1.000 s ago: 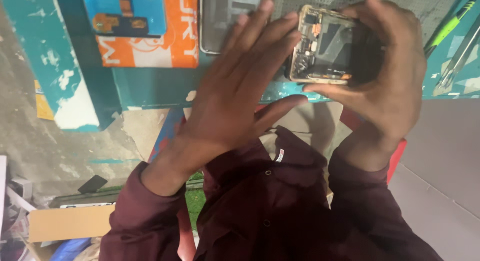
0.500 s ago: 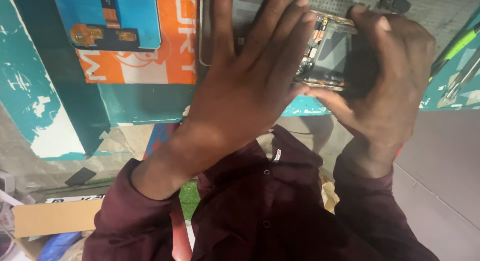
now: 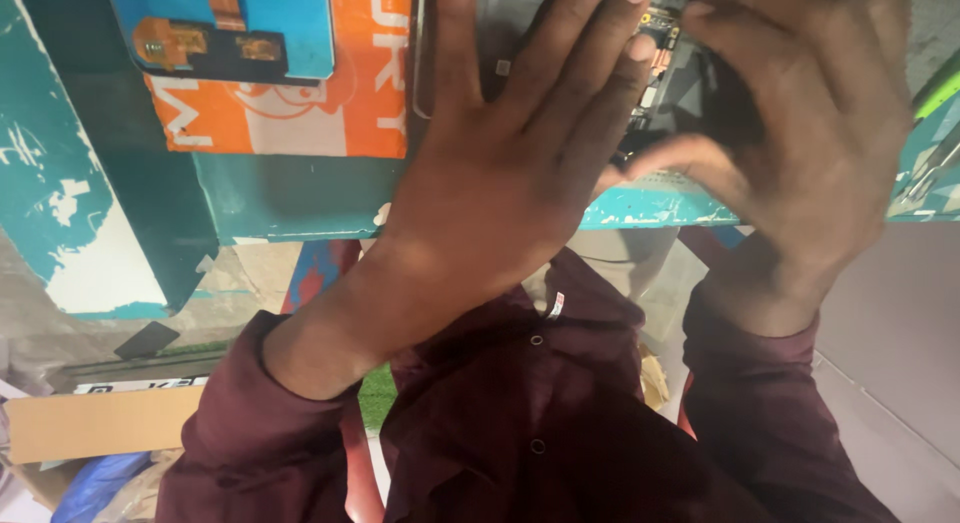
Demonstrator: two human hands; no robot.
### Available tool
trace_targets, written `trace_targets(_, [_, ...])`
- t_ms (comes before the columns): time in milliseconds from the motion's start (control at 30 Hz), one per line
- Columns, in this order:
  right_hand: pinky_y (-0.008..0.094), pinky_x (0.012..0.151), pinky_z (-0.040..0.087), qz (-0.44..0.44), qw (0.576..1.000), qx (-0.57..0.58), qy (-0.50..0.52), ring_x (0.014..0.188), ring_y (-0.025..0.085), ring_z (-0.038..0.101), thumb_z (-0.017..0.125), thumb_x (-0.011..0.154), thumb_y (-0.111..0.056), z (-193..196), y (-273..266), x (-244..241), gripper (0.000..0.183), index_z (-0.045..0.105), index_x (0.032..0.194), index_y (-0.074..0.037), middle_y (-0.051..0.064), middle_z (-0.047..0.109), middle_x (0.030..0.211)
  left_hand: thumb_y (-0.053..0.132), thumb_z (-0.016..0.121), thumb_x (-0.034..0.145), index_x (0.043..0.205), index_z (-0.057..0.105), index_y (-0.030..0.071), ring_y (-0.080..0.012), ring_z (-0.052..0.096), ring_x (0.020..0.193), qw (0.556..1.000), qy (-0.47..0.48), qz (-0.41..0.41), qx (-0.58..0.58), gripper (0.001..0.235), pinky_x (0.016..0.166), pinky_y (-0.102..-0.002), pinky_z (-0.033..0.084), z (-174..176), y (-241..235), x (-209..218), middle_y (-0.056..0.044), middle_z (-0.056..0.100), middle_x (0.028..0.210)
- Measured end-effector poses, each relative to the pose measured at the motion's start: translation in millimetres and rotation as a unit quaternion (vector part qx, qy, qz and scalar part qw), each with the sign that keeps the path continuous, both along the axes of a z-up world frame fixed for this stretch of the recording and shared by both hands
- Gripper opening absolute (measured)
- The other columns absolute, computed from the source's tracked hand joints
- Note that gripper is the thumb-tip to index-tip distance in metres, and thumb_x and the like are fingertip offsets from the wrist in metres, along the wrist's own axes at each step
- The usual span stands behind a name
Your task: The person holds a disassembled smartphone and repeatedly presses the screen edges and back panel to check fit and alignment. They rotate the device to inspect different sides and the internal components, then use a metal tool to pry at the screen edge.
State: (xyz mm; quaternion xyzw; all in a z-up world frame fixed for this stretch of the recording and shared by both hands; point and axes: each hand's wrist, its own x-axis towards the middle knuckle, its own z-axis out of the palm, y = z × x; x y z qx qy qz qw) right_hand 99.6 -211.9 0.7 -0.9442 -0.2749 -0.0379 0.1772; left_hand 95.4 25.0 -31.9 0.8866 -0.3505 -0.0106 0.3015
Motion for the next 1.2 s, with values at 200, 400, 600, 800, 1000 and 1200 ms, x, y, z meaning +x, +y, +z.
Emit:
trace_targets(200, [0.040,0.092,0.049,-0.009,1.000,0.003,-0.010,0.118,0.027,0.060,0.075,0.079,-0.049,-7,4,-1,0.065,0.075,0.121,0.000,0.010,0.068,0.124,0.034,0.071,0.106,0.151,0.055,-0.011,-0.0387,0.035,0.153,0.999,-0.001,0.014,-0.043,0.066,0.120,-0.080,0.021,-2,3,0,-0.024,0.043,0.161])
trace_targets(400, [0.040,0.093,0.048,0.004,1.000,0.015,-0.011,0.115,0.027,0.057,0.076,0.085,-0.050,-11,-1,0,0.063,0.075,0.123,0.000,0.009,0.066,0.124,0.036,0.074,0.105,0.151,0.054,-0.011,-0.0379,0.037,0.152,0.999,-0.002,0.009,-0.039,0.069,0.120,-0.078,0.023,-2,6,-2,-0.024,0.043,0.161])
trace_targets(600, [0.042,0.093,0.047,0.028,0.999,0.005,-0.030,0.116,0.028,0.058,0.075,0.087,-0.049,-17,-4,4,0.057,0.072,0.118,-0.001,0.010,0.066,0.125,0.034,0.073,0.105,0.153,0.053,-0.012,-0.0377,0.036,0.153,0.999,-0.004,0.013,-0.035,0.069,0.121,-0.077,0.023,-2,7,-3,-0.024,0.043,0.161])
trace_targets(800, [0.042,0.094,0.047,0.017,1.000,0.007,-0.023,0.117,0.028,0.059,0.076,0.089,-0.049,-17,-8,2,0.058,0.071,0.120,-0.001,0.009,0.067,0.126,0.037,0.072,0.105,0.152,0.053,-0.011,-0.0369,0.036,0.152,1.000,-0.014,0.014,-0.022,0.069,0.121,-0.075,0.024,-2,6,-3,-0.023,0.043,0.161])
trace_targets(1000, [0.041,0.096,0.047,-0.001,1.000,0.008,-0.016,0.118,0.026,0.059,0.077,0.087,-0.051,-16,-6,-3,0.060,0.070,0.121,-0.001,0.008,0.066,0.125,0.036,0.072,0.104,0.150,0.054,-0.011,-0.0351,0.038,0.151,0.999,-0.018,0.019,-0.026,0.069,0.123,-0.072,0.027,-5,7,-6,-0.022,0.044,0.161])
trace_targets(1200, [0.038,0.095,0.048,-0.027,0.999,0.034,-0.001,0.113,0.025,0.061,0.080,0.083,-0.058,-20,-7,-4,0.068,0.071,0.119,-0.002,0.008,0.070,0.125,0.033,0.073,0.104,0.146,0.055,-0.011,-0.0344,0.039,0.150,0.998,-0.031,0.035,-0.046,0.064,0.122,-0.070,0.029,-10,6,-8,-0.021,0.046,0.160])
